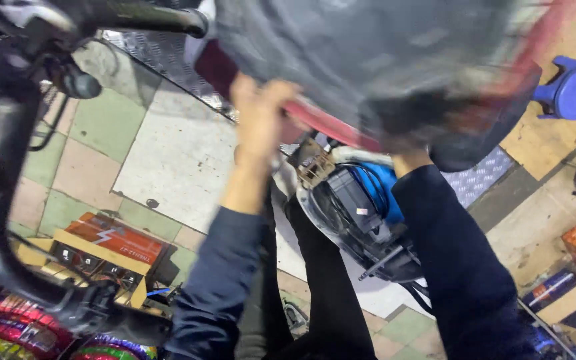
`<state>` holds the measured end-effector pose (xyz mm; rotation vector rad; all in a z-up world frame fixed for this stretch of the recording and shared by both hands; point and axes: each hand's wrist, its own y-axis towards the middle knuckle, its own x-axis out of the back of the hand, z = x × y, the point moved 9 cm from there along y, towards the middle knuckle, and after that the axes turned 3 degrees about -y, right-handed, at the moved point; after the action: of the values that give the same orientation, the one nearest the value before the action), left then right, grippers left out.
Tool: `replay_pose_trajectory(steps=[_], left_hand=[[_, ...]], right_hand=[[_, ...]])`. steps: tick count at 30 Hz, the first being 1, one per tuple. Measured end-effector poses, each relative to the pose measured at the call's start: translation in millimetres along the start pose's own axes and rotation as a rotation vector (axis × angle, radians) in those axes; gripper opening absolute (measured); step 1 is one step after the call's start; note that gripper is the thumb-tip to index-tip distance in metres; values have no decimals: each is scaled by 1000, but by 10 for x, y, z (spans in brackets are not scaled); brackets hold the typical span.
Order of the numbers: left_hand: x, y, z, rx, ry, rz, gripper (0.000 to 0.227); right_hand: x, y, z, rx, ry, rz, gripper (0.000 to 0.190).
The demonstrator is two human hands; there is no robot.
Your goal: Removing a motorcycle seat by unscrewing the hinge bolts with a screwdriver and lifting it away.
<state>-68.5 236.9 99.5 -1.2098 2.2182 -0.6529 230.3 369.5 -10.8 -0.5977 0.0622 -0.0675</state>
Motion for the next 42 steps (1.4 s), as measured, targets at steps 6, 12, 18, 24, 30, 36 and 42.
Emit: replay_pose_trajectory(steps=[6,12,18,24,30,36,42], left_hand=[[-525,-633,938,367,-430,91,13],[-344,-622,1081,533,-538,244,12],[-25,-716,864,563,-333,153,19],[296,-1158,756,414,-69,158,27],[1151,-2061,644,309,738,138,60],[1223,-3082,274,28,815,505,17],[1074,-3794,939,72,1061,810,7]], right_hand=[[-248,-120,-262,-102,97,52,37],[-215,-413,-712,-238,192,48,31],[62,-813,-204,-253,312,53,29],[762,-1484,573,-194,508,71,30],[1446,-3095,1195,-96,-501,14,83],[2197,-4709,240,31,-148,141,33],[3131,-6240,-454,-72,-137,-376,60]])
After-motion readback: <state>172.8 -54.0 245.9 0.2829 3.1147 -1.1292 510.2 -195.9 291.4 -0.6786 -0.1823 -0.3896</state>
